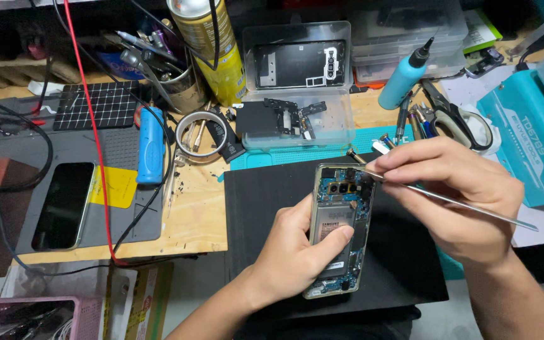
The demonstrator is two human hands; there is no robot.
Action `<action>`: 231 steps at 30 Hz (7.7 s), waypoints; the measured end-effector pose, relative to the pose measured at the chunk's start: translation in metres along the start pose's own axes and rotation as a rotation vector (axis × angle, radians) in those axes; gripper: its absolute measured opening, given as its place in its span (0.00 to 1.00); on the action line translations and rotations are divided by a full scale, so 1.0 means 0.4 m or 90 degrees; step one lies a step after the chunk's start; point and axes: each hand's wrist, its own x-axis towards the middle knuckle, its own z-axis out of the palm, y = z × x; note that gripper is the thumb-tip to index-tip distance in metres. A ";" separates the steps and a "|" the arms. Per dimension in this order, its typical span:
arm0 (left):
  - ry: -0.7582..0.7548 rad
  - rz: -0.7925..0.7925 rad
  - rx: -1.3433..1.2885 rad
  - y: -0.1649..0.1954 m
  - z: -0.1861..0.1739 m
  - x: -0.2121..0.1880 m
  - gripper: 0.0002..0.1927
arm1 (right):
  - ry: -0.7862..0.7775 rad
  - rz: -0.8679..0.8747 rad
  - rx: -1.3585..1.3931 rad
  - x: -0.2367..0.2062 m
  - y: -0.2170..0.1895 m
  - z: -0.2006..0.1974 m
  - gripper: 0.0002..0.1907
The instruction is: The person uses a metal spudger and tweezers to pry and adjust internal components of a disassembled smartphone. They repeatedly lift and reseat a ribbon cable near the top of the chassis, then use tweezers to manipulate small parts and connectors on the motherboard. The phone remains open on the workbench throughout.
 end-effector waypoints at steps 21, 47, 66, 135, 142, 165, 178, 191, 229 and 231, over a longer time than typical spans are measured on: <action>-0.016 -0.036 -0.020 0.004 0.007 0.003 0.14 | -0.027 -0.111 -0.086 0.026 -0.010 0.016 0.10; -0.083 -0.044 -0.010 -0.027 -0.028 0.018 0.17 | -0.052 0.013 0.027 0.020 0.043 -0.014 0.07; -0.061 -0.078 0.008 -0.060 -0.043 0.043 0.14 | 0.032 0.230 0.162 0.013 0.073 -0.019 0.07; 0.031 0.018 0.025 -0.087 -0.081 0.122 0.21 | 0.045 0.278 0.147 0.003 0.169 0.017 0.05; 0.015 -0.013 -0.032 -0.096 -0.102 0.124 0.22 | -0.024 0.051 -0.066 -0.036 0.112 0.051 0.03; 0.018 0.030 -0.018 -0.054 -0.085 0.102 0.35 | -0.019 -0.164 -0.183 0.019 0.073 0.067 0.08; 0.019 0.019 -0.015 -0.049 -0.082 0.100 0.35 | 0.031 0.010 -0.028 -0.001 0.139 0.064 0.03; 0.014 0.153 0.298 -0.021 -0.089 0.102 0.24 | 0.037 0.269 0.187 0.011 0.174 0.040 0.06; -0.021 0.042 0.288 -0.093 -0.206 0.143 0.22 | -0.105 -0.102 -0.101 -0.021 0.105 0.120 0.07; -0.023 0.037 0.301 -0.092 -0.205 0.145 0.22 | -0.120 -0.106 -0.097 -0.020 0.106 0.119 0.07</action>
